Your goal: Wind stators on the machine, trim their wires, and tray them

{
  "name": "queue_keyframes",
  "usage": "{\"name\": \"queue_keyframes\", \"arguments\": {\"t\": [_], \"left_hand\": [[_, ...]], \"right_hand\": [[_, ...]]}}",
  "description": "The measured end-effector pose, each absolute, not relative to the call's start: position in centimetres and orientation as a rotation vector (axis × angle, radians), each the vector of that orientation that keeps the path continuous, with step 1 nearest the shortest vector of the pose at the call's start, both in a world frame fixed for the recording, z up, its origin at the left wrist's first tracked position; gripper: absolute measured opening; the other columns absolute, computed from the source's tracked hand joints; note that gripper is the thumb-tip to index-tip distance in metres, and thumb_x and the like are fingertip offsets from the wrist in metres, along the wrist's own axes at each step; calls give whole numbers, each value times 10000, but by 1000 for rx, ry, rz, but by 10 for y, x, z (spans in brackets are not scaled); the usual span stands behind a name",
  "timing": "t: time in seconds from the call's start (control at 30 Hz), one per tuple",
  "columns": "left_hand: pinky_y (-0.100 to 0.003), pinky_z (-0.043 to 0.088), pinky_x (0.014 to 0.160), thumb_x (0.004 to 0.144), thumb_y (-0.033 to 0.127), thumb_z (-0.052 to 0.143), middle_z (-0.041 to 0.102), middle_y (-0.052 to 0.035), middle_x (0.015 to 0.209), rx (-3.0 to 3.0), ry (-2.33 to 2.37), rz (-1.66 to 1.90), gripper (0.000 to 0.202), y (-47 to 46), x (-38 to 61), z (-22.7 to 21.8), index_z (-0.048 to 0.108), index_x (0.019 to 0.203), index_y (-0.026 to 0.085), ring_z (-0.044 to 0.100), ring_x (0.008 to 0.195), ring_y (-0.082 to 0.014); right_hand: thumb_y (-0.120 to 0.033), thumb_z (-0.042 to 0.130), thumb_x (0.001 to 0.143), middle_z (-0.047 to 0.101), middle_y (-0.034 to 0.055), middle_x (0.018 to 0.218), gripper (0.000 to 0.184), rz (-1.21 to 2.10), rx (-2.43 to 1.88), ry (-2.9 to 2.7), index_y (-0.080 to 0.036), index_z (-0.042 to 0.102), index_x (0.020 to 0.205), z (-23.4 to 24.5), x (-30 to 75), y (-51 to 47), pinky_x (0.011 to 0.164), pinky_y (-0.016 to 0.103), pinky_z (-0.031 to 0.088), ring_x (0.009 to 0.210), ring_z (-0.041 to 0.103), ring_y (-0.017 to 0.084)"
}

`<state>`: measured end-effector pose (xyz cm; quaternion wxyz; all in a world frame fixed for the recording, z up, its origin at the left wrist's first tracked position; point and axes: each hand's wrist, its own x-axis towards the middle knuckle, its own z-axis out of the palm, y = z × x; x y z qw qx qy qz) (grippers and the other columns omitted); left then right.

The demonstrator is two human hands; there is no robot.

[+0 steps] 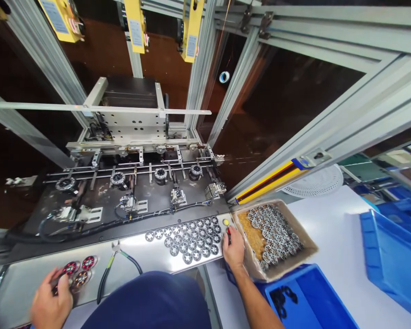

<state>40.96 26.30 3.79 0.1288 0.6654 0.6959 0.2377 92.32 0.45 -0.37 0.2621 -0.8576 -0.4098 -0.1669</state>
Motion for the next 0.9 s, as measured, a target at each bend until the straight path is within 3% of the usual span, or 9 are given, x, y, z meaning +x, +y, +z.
{"name": "queue_keyframes", "arguments": {"t": [0.2,0.47,0.67,0.9], "left_hand": [[-521,482,911,891,554,358,657,-208,1124,1954,2018,700,643,263,407,34,538,1315,107,603,1056,-380],[-488,468,938,898,526,355,666,-209,1121,1978,1996,721,622,263,408,34,544,1284,76,604,1067,-359],[-470,465,921,891,499,392,662,-160,1107,1965,2001,747,548,262,410,37,538,1285,146,603,1040,-329],[-468,463,925,891,498,389,657,-172,1114,1966,1991,752,549,263,410,37,540,1273,133,595,1053,-329]], "right_hand": [[-374,439,950,667,165,1134,382,-455,-2322,-1112,-126,609,1186,-4,924,4,953,473,484,1072,601,279],[-397,428,954,663,185,1142,416,-442,-2316,-1127,-100,612,1181,-1,924,5,961,484,472,1082,594,291],[-407,415,956,664,185,1138,428,-443,-2317,-1133,-103,618,1179,0,924,6,957,482,470,1075,593,289],[-397,426,957,664,199,1133,426,-457,-2317,-1146,-76,625,1155,-1,924,6,960,470,467,1070,596,289]]}}
